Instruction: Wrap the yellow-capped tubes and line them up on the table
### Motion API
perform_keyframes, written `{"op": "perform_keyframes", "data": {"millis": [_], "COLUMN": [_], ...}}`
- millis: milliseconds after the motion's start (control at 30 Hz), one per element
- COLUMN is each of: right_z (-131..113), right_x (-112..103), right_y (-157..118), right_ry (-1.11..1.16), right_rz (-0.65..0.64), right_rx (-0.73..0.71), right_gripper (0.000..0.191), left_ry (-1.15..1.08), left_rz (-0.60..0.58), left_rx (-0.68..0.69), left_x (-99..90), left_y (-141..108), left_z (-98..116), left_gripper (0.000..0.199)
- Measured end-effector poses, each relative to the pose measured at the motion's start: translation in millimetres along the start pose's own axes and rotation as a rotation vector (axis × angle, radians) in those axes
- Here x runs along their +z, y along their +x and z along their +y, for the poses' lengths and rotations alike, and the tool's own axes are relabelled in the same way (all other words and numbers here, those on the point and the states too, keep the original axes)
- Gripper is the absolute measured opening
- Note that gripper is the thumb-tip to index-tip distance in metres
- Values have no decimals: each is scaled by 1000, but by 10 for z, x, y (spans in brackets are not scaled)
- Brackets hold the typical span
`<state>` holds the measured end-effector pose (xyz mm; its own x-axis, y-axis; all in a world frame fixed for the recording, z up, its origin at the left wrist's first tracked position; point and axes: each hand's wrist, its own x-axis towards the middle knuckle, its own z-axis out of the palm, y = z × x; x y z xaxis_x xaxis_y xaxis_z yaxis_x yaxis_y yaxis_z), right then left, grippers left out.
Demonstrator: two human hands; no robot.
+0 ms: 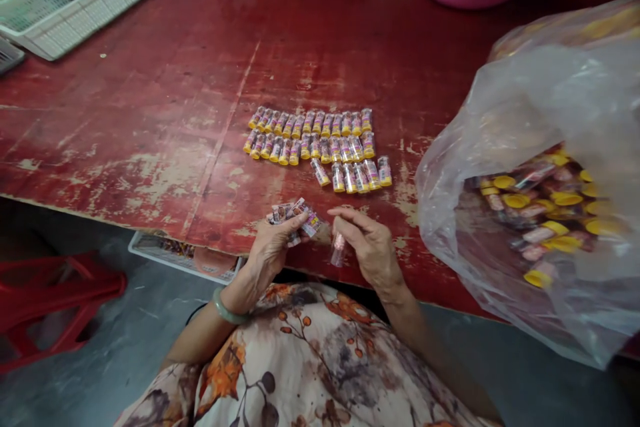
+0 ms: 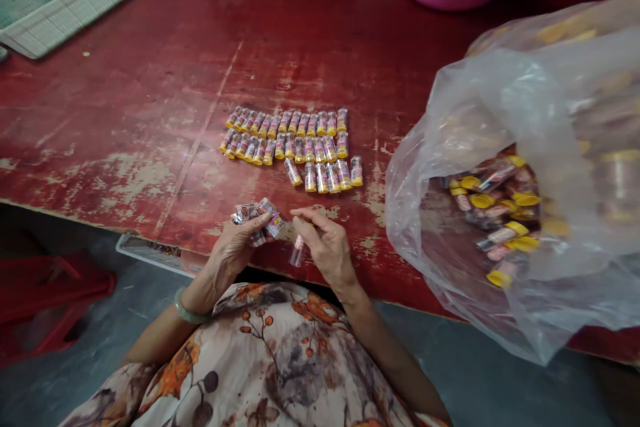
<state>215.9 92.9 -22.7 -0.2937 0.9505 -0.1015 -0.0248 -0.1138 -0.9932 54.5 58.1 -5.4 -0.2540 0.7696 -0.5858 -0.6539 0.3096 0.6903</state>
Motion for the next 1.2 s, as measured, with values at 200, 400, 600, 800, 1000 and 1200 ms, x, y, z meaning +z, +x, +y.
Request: {"op": "perform_keyframes", "data": {"millis": [200,400,600,800,1000,1200], "right_z": [-70,-57,-41,-42,-24,42], "right_x": [-161,-41,-15,12,34,87], "right_y": [-165,-238,-259,-246,-235,-281], "right_ry": [171,171,132,137,-129,-279], "right_rz": [-75,-30,9,22,78,121], "right_rx": [-56,-179,-247,-316,-519,-626], "right_gripper": [15,15,13,14,17,26], "left_ry": [-101,-128,-182,-185,-210,-169], "left_rz": [-38,-10,-9,-3,-12,31], "left_rx": [22,-19,-18,-29,-110,-14], "left_x": [-7,-18,-31,2,29,-23], "left_y": [7,-8,-27,-63,-70,-43], "left_z": [1,-29,-38,-11,-2,-63], "left_gripper": [30,32,36,32,30,37]}}
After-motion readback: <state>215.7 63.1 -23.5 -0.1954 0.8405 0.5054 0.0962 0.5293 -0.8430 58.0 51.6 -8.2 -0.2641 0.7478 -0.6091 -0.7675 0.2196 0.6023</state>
